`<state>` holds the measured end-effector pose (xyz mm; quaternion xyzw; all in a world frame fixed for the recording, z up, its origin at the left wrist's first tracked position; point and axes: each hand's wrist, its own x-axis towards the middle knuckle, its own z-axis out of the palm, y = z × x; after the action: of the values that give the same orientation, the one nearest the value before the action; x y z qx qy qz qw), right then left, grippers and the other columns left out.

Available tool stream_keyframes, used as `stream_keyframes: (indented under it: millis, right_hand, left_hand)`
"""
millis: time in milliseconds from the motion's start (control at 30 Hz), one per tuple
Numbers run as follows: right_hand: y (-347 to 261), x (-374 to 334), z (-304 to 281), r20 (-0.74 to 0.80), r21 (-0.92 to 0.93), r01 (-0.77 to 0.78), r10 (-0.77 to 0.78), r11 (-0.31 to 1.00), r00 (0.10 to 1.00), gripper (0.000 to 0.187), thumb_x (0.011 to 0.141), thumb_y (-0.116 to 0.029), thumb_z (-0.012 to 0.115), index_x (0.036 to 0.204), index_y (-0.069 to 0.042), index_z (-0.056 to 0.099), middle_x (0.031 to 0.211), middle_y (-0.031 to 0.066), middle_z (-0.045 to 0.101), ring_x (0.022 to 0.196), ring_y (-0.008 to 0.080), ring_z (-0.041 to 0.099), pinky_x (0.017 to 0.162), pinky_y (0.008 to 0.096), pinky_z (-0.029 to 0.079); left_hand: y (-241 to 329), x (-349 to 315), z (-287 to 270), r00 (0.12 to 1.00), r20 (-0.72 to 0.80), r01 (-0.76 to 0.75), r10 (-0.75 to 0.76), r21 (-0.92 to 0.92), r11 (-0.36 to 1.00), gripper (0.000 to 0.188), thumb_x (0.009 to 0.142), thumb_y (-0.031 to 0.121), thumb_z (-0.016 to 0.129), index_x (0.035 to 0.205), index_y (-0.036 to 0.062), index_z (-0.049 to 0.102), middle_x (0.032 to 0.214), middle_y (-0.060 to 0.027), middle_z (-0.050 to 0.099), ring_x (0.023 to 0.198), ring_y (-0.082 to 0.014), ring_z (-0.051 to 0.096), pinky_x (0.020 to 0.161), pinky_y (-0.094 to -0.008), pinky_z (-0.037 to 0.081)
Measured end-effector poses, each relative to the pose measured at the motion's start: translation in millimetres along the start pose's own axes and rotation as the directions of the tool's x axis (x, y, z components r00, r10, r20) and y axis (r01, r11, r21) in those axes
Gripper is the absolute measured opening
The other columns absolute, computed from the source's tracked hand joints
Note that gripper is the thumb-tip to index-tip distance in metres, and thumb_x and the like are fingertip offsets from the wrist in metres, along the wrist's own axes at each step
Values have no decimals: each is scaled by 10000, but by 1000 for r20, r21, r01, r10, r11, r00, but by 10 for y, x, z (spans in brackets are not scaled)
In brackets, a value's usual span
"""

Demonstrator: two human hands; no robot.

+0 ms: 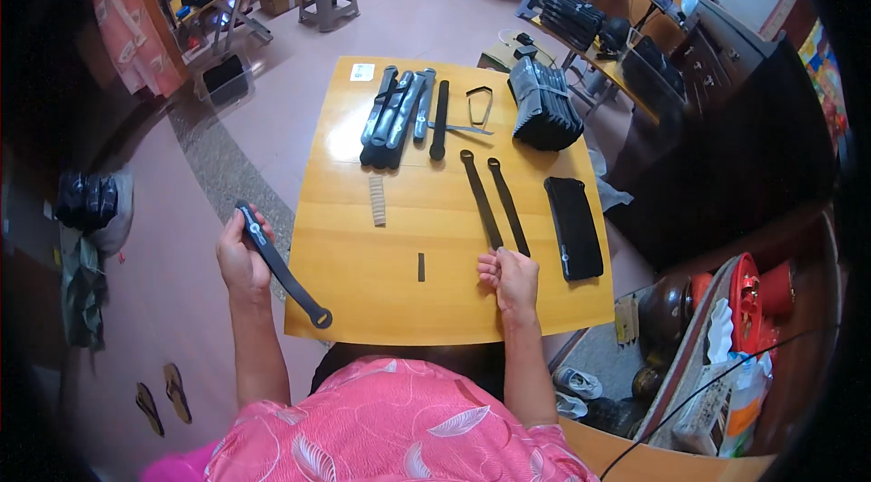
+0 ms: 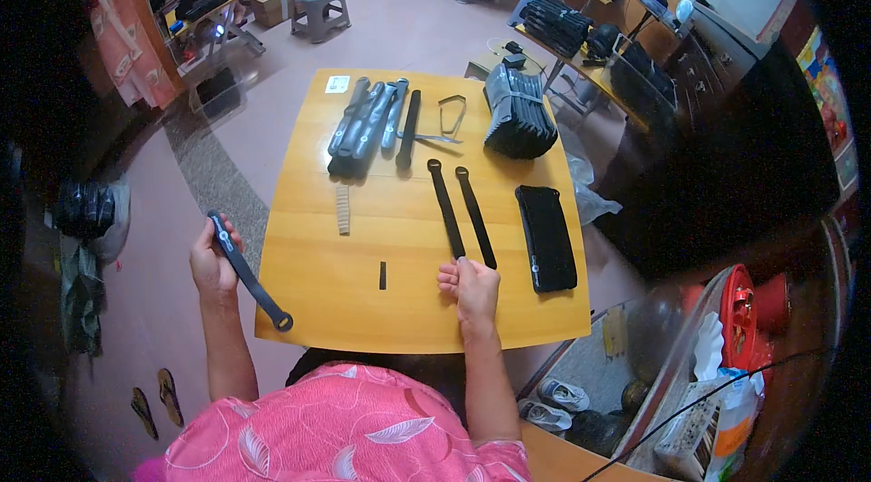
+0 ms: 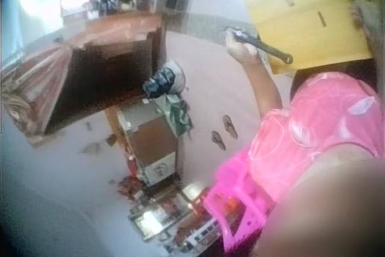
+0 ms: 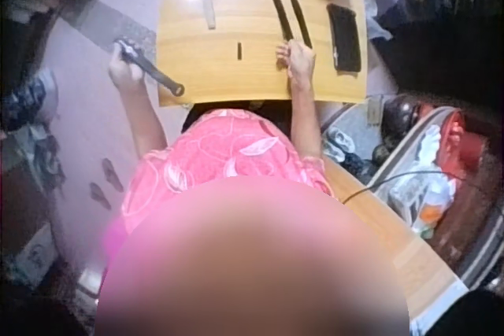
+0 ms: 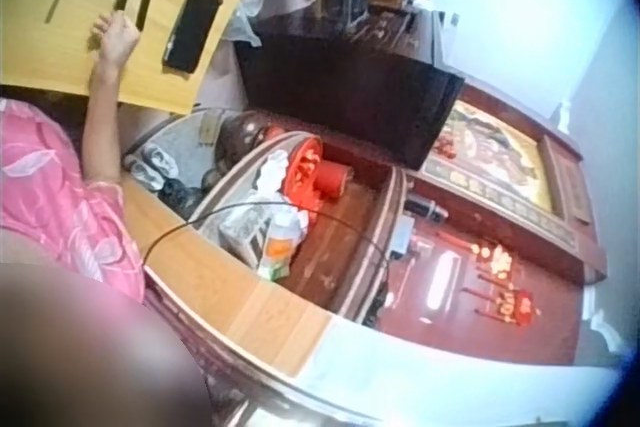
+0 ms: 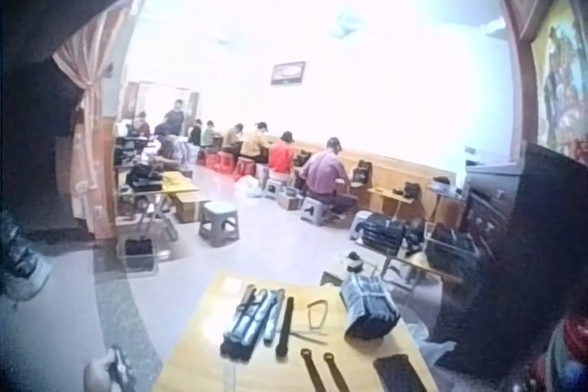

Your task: Assembling and inspecting black straps and plastic components for soft goods at a workshop table.

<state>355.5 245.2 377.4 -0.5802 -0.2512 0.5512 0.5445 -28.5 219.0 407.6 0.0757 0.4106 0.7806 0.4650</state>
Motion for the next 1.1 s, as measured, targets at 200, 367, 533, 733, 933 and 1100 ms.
stream_keyframes:
  millis: [200, 367, 533, 733, 933, 1100]
  right_hand:
    - [-156, -14, -120, 58, -530, -38, 81, 847, 995, 213, 900, -124, 512, 922, 63, 613, 757, 142, 660, 529, 203, 618, 481, 300, 501]
    - [-199, 130, -87, 460, -804, 594, -668, -32, 586, 211, 819, -69, 554, 998, 12, 630, 913, 171, 650, 789, 358, 604, 714, 400, 489]
    - [-164, 460, -50, 497, -833, 535, -617, -142, 610, 227, 820, -76, 565, 1024, 2, 624, 942, 150, 642, 894, 319, 564, 783, 405, 457]
    - [-270, 650, 12, 493, -843, 510, -623, -170, 608, 220, 800, -68, 579, 1009, -27, 635, 930, 120, 641, 879, 310, 555, 755, 417, 443]
    - [-133, 487, 256, 604, -708, 690, -636, -152, 480, 89, 763, -115, 644, 845, -82, 633, 840, 87, 601, 828, 289, 538, 711, 408, 434]
    - [-74, 624, 240, 597, -738, 649, -627, -186, 500, 48, 757, -101, 647, 771, -87, 603, 821, 79, 569, 821, 281, 527, 695, 400, 434]
  left_hand:
    - [-110, -266, 148, 987, 151, 44, -60, 111, 993, 188, 950, 158, 482, 985, -15, 546, 791, -75, 563, 687, -150, 543, 625, -265, 467]
    - [-287, -564, 406, 960, 236, 90, -153, 256, 962, 180, 936, 131, 486, 975, -30, 556, 791, -78, 576, 681, -134, 550, 618, -248, 472]
    - [-475, -781, 457, 880, 326, 247, -344, 303, 920, 215, 903, 99, 492, 1024, -59, 574, 779, -72, 594, 654, -122, 556, 635, -246, 483]
    - [-572, -945, 511, 839, 380, 242, -390, 382, 892, 284, 856, 151, 534, 1028, -70, 581, 784, -98, 615, 664, -162, 576, 633, -273, 477]
    - [-628, -1038, 545, 786, 400, 297, -472, 424, 855, 202, 897, 110, 530, 1022, -29, 604, 776, -51, 615, 647, -102, 559, 596, -213, 451]
    - [-696, -1081, 624, 725, 416, 319, -549, 503, 803, 215, 904, 132, 526, 1028, -33, 585, 799, -61, 602, 698, -122, 556, 639, -232, 444]
